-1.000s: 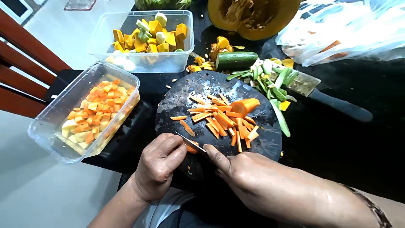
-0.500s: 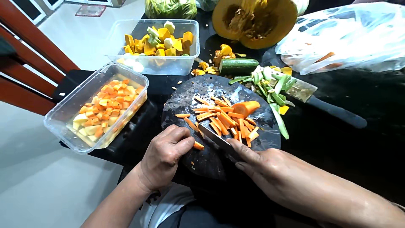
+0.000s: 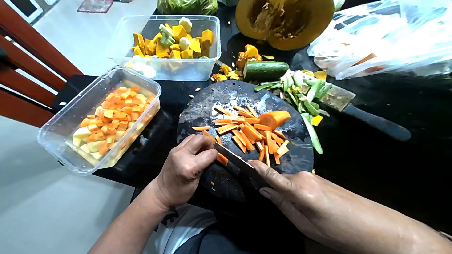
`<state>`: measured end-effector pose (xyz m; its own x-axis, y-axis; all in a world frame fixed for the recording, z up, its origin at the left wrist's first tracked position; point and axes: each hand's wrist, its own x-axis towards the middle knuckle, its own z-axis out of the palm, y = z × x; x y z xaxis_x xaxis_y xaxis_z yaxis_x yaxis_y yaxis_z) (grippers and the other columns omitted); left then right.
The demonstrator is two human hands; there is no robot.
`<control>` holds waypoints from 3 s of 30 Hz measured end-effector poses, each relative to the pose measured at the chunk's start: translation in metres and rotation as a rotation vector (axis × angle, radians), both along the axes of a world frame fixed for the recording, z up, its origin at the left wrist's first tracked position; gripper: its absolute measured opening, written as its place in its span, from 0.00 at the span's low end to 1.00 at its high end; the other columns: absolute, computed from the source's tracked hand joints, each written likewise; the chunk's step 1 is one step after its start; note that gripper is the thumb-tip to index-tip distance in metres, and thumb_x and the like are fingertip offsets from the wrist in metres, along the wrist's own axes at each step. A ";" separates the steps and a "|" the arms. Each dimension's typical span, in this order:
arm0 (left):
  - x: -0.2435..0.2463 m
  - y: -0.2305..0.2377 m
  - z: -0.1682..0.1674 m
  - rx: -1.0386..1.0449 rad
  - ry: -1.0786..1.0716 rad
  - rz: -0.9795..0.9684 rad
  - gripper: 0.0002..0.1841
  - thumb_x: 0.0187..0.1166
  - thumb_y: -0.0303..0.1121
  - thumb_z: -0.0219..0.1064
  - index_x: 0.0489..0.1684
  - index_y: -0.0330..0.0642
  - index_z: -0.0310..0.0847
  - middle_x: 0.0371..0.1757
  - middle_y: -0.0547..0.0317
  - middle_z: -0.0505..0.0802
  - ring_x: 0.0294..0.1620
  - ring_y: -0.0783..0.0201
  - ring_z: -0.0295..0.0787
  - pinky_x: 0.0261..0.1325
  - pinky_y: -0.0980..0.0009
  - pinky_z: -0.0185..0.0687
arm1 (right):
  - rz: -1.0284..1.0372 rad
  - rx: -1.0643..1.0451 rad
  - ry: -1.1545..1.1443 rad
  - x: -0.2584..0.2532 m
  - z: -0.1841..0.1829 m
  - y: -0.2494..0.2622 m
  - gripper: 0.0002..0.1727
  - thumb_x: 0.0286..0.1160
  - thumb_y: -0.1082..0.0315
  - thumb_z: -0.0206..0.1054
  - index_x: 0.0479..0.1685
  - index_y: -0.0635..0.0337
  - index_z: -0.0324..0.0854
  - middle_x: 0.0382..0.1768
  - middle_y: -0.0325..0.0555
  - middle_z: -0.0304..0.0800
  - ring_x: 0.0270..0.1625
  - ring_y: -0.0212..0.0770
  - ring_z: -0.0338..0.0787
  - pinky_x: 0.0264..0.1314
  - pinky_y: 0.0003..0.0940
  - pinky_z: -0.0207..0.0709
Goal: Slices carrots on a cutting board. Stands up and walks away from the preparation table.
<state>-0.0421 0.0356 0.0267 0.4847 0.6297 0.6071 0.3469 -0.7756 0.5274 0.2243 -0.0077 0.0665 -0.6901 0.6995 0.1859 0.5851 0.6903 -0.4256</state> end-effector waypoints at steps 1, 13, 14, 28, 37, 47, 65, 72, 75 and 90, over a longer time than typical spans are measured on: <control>0.000 0.000 -0.001 0.011 0.004 0.006 0.08 0.78 0.19 0.65 0.35 0.34 0.92 0.41 0.49 0.89 0.50 0.63 0.86 0.58 0.73 0.83 | 0.009 0.000 -0.005 -0.001 0.000 0.001 0.26 0.81 0.64 0.51 0.72 0.73 0.76 0.11 0.34 0.69 0.12 0.34 0.72 0.12 0.30 0.67; 0.004 -0.003 -0.009 0.078 -0.021 0.052 0.08 0.78 0.18 0.64 0.36 0.32 0.91 0.43 0.47 0.89 0.51 0.62 0.86 0.59 0.74 0.82 | 0.055 0.029 -0.148 -0.020 0.003 0.013 0.28 0.70 0.70 0.57 0.71 0.78 0.74 0.09 0.34 0.68 0.10 0.40 0.74 0.11 0.36 0.68; 0.004 -0.003 -0.010 0.074 -0.026 0.055 0.08 0.78 0.18 0.64 0.37 0.32 0.91 0.43 0.47 0.89 0.52 0.62 0.86 0.59 0.74 0.82 | 0.056 0.022 -0.147 -0.020 0.003 0.013 0.28 0.71 0.70 0.57 0.71 0.77 0.74 0.09 0.35 0.68 0.10 0.40 0.75 0.11 0.36 0.68; 0.004 -0.005 -0.009 0.097 -0.005 0.086 0.08 0.77 0.18 0.64 0.36 0.32 0.92 0.42 0.47 0.90 0.49 0.61 0.86 0.57 0.74 0.82 | 0.003 0.020 -0.019 -0.001 0.004 0.000 0.27 0.81 0.63 0.51 0.72 0.74 0.75 0.10 0.33 0.68 0.11 0.34 0.72 0.12 0.30 0.66; 0.004 -0.006 -0.011 0.136 -0.001 0.088 0.08 0.77 0.18 0.63 0.36 0.31 0.91 0.40 0.47 0.89 0.48 0.61 0.86 0.56 0.74 0.82 | 0.050 0.022 -0.084 -0.008 0.005 0.003 0.27 0.78 0.66 0.52 0.71 0.78 0.74 0.10 0.34 0.67 0.10 0.36 0.72 0.10 0.32 0.66; -0.001 -0.011 -0.010 0.106 0.032 0.070 0.08 0.80 0.19 0.62 0.42 0.31 0.90 0.48 0.44 0.91 0.56 0.59 0.88 0.64 0.70 0.83 | 0.031 -0.142 -0.056 -0.008 0.003 0.005 0.27 0.78 0.66 0.54 0.73 0.74 0.74 0.12 0.34 0.69 0.13 0.35 0.74 0.15 0.31 0.69; -0.002 -0.016 -0.010 0.060 0.038 0.150 0.09 0.80 0.21 0.64 0.40 0.34 0.93 0.42 0.51 0.89 0.51 0.62 0.84 0.58 0.72 0.80 | 0.060 0.087 -0.125 -0.008 0.005 0.008 0.26 0.80 0.64 0.52 0.70 0.73 0.78 0.09 0.33 0.67 0.09 0.38 0.71 0.10 0.33 0.63; 0.000 -0.017 -0.013 0.062 0.037 0.166 0.09 0.79 0.21 0.64 0.40 0.34 0.93 0.42 0.50 0.89 0.50 0.61 0.84 0.59 0.72 0.80 | 0.055 0.256 -0.284 -0.017 0.007 0.006 0.25 0.80 0.67 0.50 0.67 0.75 0.79 0.09 0.38 0.70 0.08 0.43 0.72 0.07 0.36 0.61; 0.000 -0.019 -0.013 0.065 0.050 0.211 0.08 0.80 0.23 0.65 0.39 0.36 0.93 0.40 0.51 0.88 0.48 0.62 0.82 0.55 0.72 0.79 | 0.067 0.215 -0.309 -0.025 0.008 0.011 0.26 0.74 0.70 0.55 0.69 0.78 0.77 0.10 0.39 0.71 0.09 0.45 0.76 0.09 0.38 0.65; 0.059 0.012 0.022 -0.271 0.373 0.106 0.25 0.84 0.26 0.60 0.81 0.28 0.70 0.82 0.37 0.78 0.87 0.45 0.70 0.87 0.51 0.65 | -0.080 -0.658 0.303 0.056 0.018 0.011 0.25 0.86 0.61 0.56 0.79 0.60 0.72 0.17 0.28 0.76 0.11 0.19 0.74 0.10 0.17 0.71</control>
<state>0.0174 0.0477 0.0490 0.5627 0.7992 0.2113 0.6210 -0.5774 0.5301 0.2801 0.0037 0.0847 -0.6169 0.7785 -0.1158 0.4140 0.1958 -0.8890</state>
